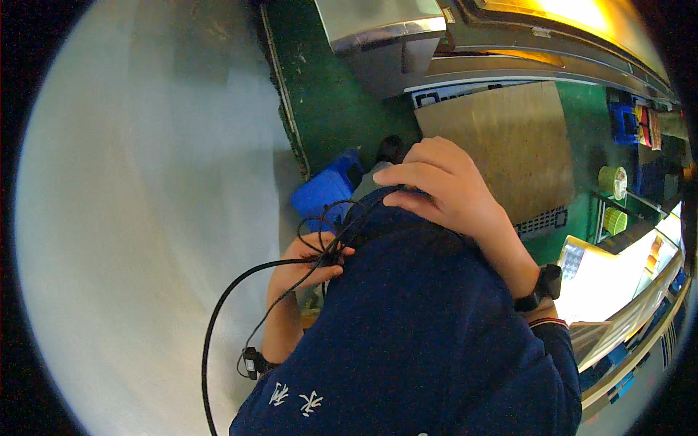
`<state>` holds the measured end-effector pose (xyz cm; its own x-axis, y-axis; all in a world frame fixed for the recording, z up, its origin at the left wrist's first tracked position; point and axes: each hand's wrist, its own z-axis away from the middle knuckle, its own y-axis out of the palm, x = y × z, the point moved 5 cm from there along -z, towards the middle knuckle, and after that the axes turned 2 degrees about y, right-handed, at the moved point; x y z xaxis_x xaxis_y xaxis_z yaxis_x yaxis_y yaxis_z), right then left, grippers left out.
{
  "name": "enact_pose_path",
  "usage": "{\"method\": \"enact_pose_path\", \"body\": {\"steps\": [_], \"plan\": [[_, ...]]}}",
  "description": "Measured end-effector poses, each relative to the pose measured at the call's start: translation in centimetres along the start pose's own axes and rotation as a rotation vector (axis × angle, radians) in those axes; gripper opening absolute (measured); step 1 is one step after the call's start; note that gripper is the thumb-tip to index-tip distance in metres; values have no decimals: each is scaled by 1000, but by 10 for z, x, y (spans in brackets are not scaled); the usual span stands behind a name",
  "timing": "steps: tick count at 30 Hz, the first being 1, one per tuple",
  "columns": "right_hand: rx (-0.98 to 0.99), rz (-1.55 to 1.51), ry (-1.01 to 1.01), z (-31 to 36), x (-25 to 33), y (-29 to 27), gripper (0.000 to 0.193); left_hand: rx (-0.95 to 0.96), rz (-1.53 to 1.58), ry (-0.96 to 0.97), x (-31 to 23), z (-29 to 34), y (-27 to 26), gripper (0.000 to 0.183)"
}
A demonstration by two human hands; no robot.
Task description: Untangling and organizing a set of black cables.
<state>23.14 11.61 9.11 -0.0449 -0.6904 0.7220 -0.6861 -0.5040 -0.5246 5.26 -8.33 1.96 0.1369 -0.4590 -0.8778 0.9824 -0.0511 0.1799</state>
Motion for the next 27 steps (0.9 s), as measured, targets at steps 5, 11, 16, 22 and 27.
{"method": "enact_pose_path", "body": {"steps": [5,11,16,22,27], "plan": [[48,1,72,7,-13,14,38,-40,152,45,12,12,-14,33],[-21,83,102,0,-22,16,27,-278,246,174,31,24,-44,39],[-23,207,240,0,-22,16,18,-272,290,154,29,19,-36,36],[125,-176,382,7,-26,33,13,-282,-146,67,26,-5,-20,16],[371,-67,549,1,-20,38,17,-222,-265,140,30,-8,-17,25]]}}
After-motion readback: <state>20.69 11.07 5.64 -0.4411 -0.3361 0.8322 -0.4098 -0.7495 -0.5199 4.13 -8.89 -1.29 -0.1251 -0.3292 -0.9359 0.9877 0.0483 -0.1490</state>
